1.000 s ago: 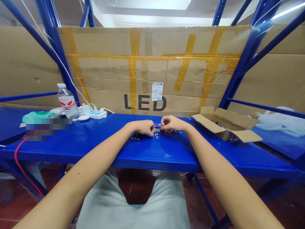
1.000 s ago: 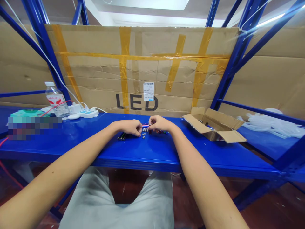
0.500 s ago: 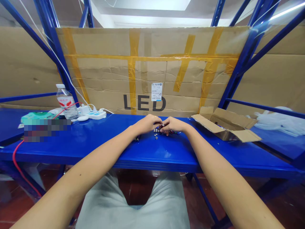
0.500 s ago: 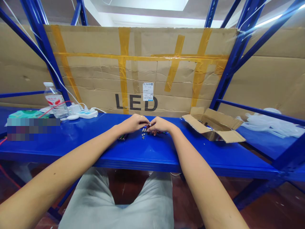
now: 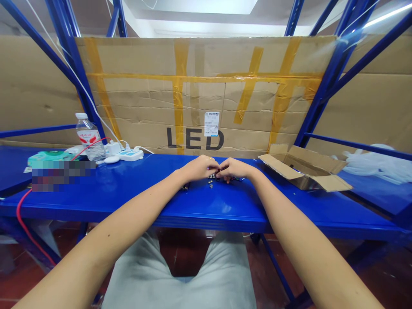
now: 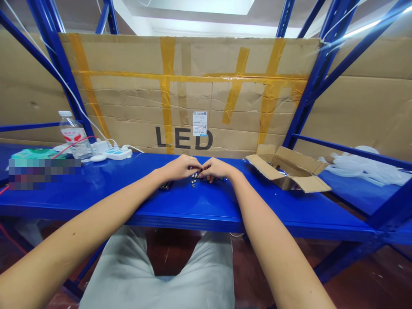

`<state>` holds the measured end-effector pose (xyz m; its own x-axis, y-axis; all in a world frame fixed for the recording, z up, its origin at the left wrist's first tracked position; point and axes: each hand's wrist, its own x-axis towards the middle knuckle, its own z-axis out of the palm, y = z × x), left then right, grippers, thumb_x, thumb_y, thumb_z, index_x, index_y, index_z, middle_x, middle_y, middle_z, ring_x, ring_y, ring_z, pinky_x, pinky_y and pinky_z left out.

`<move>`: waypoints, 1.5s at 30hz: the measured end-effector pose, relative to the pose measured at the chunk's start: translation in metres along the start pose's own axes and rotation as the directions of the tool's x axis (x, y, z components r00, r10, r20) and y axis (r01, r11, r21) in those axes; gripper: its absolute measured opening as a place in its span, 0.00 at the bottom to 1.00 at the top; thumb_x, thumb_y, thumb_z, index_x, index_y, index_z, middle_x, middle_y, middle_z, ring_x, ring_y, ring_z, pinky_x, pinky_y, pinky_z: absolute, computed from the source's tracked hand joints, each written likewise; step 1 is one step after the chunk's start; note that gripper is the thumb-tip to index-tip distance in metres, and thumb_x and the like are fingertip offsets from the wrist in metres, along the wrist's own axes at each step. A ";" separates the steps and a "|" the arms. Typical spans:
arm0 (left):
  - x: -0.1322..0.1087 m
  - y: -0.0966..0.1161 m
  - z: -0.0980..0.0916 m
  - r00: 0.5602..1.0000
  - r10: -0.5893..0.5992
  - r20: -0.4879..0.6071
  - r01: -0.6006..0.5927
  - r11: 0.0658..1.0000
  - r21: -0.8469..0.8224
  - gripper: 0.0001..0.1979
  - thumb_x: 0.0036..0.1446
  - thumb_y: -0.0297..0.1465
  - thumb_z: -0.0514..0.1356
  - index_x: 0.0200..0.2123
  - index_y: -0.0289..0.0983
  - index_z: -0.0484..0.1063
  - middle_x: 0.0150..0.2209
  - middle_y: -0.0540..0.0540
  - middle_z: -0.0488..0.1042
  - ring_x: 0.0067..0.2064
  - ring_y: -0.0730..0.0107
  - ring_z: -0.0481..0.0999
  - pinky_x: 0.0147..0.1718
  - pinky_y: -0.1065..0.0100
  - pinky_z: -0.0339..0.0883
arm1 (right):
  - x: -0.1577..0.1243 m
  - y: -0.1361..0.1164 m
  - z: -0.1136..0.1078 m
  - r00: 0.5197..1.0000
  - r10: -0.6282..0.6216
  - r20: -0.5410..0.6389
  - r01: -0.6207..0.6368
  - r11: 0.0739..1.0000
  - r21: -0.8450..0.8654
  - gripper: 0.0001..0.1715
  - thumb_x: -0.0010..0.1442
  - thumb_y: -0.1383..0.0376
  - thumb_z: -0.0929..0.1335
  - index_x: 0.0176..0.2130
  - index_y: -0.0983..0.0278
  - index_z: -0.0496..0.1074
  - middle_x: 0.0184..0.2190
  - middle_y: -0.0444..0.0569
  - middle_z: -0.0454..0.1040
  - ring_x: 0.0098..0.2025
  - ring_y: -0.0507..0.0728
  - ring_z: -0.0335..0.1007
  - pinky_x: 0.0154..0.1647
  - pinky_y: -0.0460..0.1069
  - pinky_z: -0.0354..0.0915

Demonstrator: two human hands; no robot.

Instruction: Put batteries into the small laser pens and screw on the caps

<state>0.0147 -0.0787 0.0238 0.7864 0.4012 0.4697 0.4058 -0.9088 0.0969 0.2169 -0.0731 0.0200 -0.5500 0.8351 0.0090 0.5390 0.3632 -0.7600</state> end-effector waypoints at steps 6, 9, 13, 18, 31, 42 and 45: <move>-0.006 -0.006 -0.013 0.989 -0.135 0.059 0.137 0.990 -0.039 0.11 0.54 0.25 0.56 0.36 0.35 0.78 0.33 0.47 0.79 0.33 0.72 0.73 0.34 0.71 0.62 | -0.002 -0.002 -0.002 0.990 0.026 0.138 -0.024 1.000 -0.020 0.16 0.43 0.66 0.73 0.36 0.62 0.81 0.21 0.42 0.75 0.20 0.50 0.67 0.23 0.45 0.65; -0.008 -0.008 -0.017 0.937 -0.213 0.275 0.229 0.973 -0.026 0.10 0.51 0.29 0.57 0.33 0.35 0.78 0.30 0.48 0.78 0.30 0.72 0.72 0.30 0.71 0.60 | -0.001 -0.002 -0.002 0.983 0.029 0.183 -0.018 0.998 -0.058 0.19 0.44 0.64 0.74 0.39 0.62 0.82 0.21 0.42 0.74 0.20 0.49 0.65 0.24 0.45 0.65; -0.008 -0.002 -0.017 0.865 -0.274 0.420 0.301 0.954 0.002 0.10 0.50 0.34 0.60 0.33 0.36 0.79 0.31 0.48 0.79 0.31 0.70 0.73 0.30 0.71 0.60 | -0.002 -0.002 -0.002 0.978 0.029 0.207 -0.019 0.999 -0.049 0.22 0.43 0.63 0.74 0.42 0.62 0.82 0.23 0.41 0.74 0.22 0.49 0.64 0.26 0.46 0.66; -0.007 0.005 -0.015 0.831 -0.326 0.451 0.324 0.942 0.085 0.12 0.51 0.37 0.61 0.34 0.37 0.79 0.32 0.46 0.80 0.32 0.69 0.74 0.30 0.71 0.61 | -0.002 -0.002 -0.002 0.978 0.034 0.208 -0.025 0.999 -0.045 0.21 0.44 0.64 0.74 0.41 0.61 0.82 0.23 0.41 0.73 0.23 0.49 0.64 0.26 0.46 0.66; -0.003 0.011 -0.007 0.806 -0.416 0.420 0.414 0.905 0.102 0.08 0.47 0.35 0.62 0.30 0.36 0.75 0.29 0.47 0.76 0.28 0.69 0.71 0.25 0.70 0.58 | -0.001 0.000 -0.003 0.980 0.036 0.195 -0.029 0.999 -0.038 0.19 0.45 0.64 0.73 0.40 0.62 0.81 0.21 0.41 0.73 0.23 0.49 0.65 0.26 0.45 0.66; -0.002 -0.001 -0.006 0.975 -0.207 0.086 0.206 0.978 0.024 0.09 0.57 0.31 0.58 0.36 0.37 0.78 0.33 0.46 0.79 0.33 0.70 0.74 0.32 0.70 0.62 | -0.002 -0.003 -0.001 0.992 0.048 0.118 -0.043 0.998 -0.044 0.14 0.46 0.66 0.72 0.37 0.65 0.79 0.21 0.42 0.72 0.22 0.50 0.66 0.25 0.45 0.66; 0.000 -0.002 0.000 0.997 -0.063 -0.033 0.064 0.997 0.037 0.10 0.61 0.30 0.57 0.40 0.37 0.78 0.37 0.45 0.80 0.38 0.68 0.76 0.38 0.69 0.64 | -0.001 -0.004 0.001 0.994 0.073 0.084 -0.069 0.997 -0.047 0.09 0.47 0.65 0.72 0.32 0.66 0.77 0.18 0.42 0.70 0.21 0.50 0.66 0.24 0.46 0.66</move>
<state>0.0141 -0.0764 0.0237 0.7432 0.4537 0.4917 0.4725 -0.8763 0.0943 0.2149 -0.0760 0.0225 -0.5607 0.8219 -0.1007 0.6050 0.3236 -0.7275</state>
